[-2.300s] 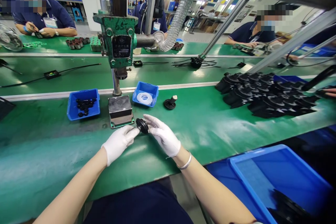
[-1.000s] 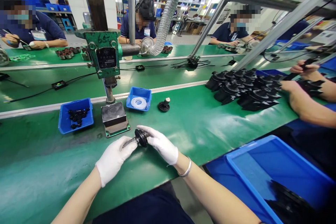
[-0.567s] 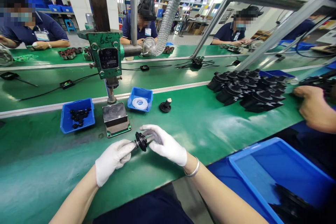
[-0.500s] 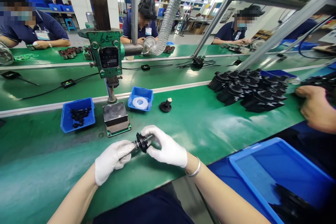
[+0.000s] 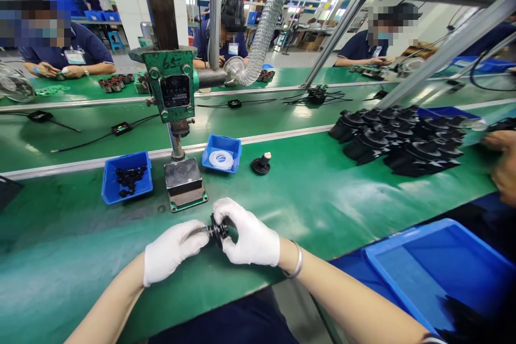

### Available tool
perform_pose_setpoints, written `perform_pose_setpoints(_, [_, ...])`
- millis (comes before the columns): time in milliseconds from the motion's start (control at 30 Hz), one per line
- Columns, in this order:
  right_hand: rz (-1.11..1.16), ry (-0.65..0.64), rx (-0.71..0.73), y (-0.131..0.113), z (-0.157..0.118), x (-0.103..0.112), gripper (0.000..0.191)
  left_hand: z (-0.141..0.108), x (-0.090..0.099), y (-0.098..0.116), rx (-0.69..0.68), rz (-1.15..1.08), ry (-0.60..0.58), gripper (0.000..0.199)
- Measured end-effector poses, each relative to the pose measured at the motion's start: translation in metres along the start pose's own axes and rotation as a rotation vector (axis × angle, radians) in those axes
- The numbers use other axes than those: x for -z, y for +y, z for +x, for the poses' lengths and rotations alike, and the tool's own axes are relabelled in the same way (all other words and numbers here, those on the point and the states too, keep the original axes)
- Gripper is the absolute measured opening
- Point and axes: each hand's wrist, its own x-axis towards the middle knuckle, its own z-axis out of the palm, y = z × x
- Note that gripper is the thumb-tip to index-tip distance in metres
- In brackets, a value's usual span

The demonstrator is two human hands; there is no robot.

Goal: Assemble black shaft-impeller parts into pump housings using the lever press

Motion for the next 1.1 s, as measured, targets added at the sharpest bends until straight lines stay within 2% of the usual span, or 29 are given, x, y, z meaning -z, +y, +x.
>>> perform_pose_setpoints(100, [-0.035,0.003,0.022,-0.002,0.008,-0.003,0.041,0.000,0.004,-0.003,-0.015,0.055,0.025,0.034])
perform_pose_setpoints(200, [-0.066,0.014,0.033,-0.001,0.018,-0.005,0.039,-0.005,0.013,-0.003,0.026,0.218,0.095,0.032])
perform_pose_setpoints(267, [-0.054,0.037,0.006,0.001,0.026,-0.007,0.037,-0.011,0.018,0.000,0.021,0.398,0.246,0.044])
perform_pose_setpoints(333, [-0.024,0.059,-0.057,0.003,0.035,-0.011,0.035,-0.015,0.018,0.005,-0.055,0.623,0.468,0.058])
perform_pose_setpoints(400, [0.026,0.054,-0.155,0.006,0.044,-0.017,0.034,-0.014,0.011,0.010,-0.108,0.872,0.628,0.056])
perform_pose_setpoints(433, [0.065,0.040,-0.212,0.008,0.047,-0.022,0.033,-0.010,0.006,0.011,-0.080,0.991,0.665,0.048])
perform_pose_setpoints(500, [0.136,0.009,-0.319,0.011,0.050,-0.033,0.033,0.001,-0.002,0.011,0.073,1.164,0.655,0.028])
perform_pose_setpoints(567, [0.135,0.016,-0.359,0.014,0.049,-0.043,0.032,0.013,-0.004,0.008,0.195,1.229,0.583,0.023])
perform_pose_setpoints(600, [0.095,0.028,-0.325,0.015,0.047,-0.047,0.032,0.017,-0.003,0.005,0.209,1.236,0.544,0.023])
perform_pose_setpoints(700, [-0.088,-0.007,-0.038,0.017,0.037,-0.052,0.033,0.022,0.004,-0.003,0.132,1.236,0.396,0.014])
perform_pose_setpoints(800, [-0.241,-0.059,0.217,0.017,0.029,-0.051,0.030,0.017,0.011,-0.009,0.075,1.256,0.292,0.019])
perform_pose_setpoints(867, [-0.265,-0.033,0.263,0.016,0.028,-0.046,0.028,0.009,0.019,-0.013,0.093,1.296,0.342,0.019])
perform_pose_setpoints(933, [-0.178,0.034,0.207,0.016,0.029,-0.039,0.031,-0.003,0.038,-0.017,0.168,1.349,0.485,0.025])
perform_pose_setpoints(1033, [0.019,0.219,0.047,0.019,0.032,-0.028,0.035,-0.026,0.079,-0.016,0.344,1.408,0.736,0.044])
perform_pose_setpoints(1100, [0.078,0.289,-0.018,0.024,0.035,-0.025,0.035,-0.035,0.107,-0.010,0.435,1.428,0.855,0.048])
